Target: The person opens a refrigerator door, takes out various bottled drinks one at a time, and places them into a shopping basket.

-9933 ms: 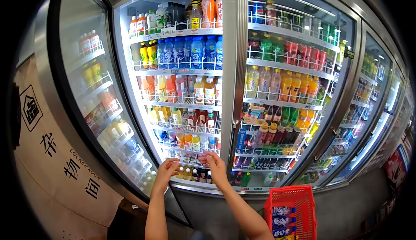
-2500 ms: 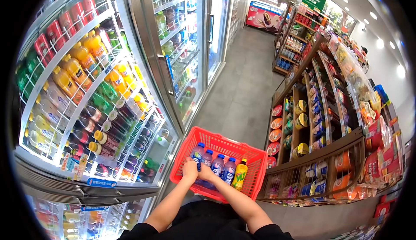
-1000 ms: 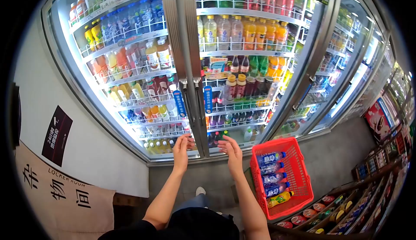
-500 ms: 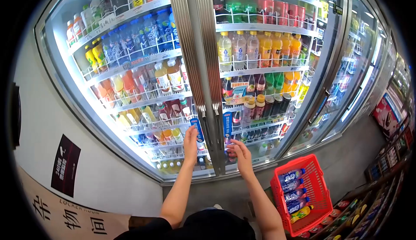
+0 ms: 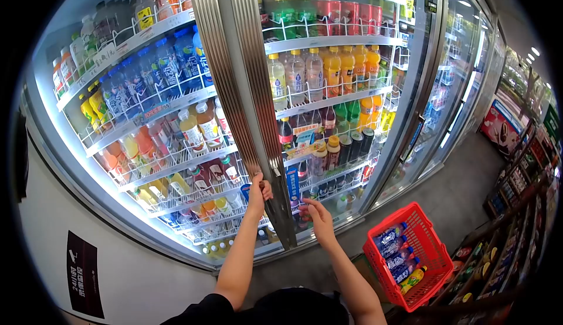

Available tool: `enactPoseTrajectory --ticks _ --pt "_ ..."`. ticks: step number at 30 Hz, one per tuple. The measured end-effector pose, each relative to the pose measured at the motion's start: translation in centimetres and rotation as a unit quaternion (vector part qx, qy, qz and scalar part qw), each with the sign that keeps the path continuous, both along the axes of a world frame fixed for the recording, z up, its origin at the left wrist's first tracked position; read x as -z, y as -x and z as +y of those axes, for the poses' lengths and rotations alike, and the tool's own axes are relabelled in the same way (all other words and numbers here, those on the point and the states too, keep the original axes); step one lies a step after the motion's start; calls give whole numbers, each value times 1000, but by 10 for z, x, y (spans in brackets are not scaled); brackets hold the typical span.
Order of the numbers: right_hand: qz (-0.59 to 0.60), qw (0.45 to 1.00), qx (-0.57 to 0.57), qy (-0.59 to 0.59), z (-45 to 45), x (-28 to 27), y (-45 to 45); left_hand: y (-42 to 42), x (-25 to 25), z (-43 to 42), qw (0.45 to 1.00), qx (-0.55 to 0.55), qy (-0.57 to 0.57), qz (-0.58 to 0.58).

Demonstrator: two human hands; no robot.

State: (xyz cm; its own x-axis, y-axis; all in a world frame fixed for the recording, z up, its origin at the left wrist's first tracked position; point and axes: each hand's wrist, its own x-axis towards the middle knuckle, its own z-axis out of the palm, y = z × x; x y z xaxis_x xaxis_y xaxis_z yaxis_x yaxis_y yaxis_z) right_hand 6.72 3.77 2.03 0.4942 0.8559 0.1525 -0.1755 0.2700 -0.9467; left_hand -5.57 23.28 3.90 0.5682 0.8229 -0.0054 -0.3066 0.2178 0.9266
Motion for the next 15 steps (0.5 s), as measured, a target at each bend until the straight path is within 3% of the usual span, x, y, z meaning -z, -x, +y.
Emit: enactPoseTrajectory --ticks 3,15 --pt "3 1000 -9 19 4 7 6 3 3 4 999 37 12 0" --pt "2 992 -105 62 -39 2 36 -1 -12 -22 998 -61 18 31"
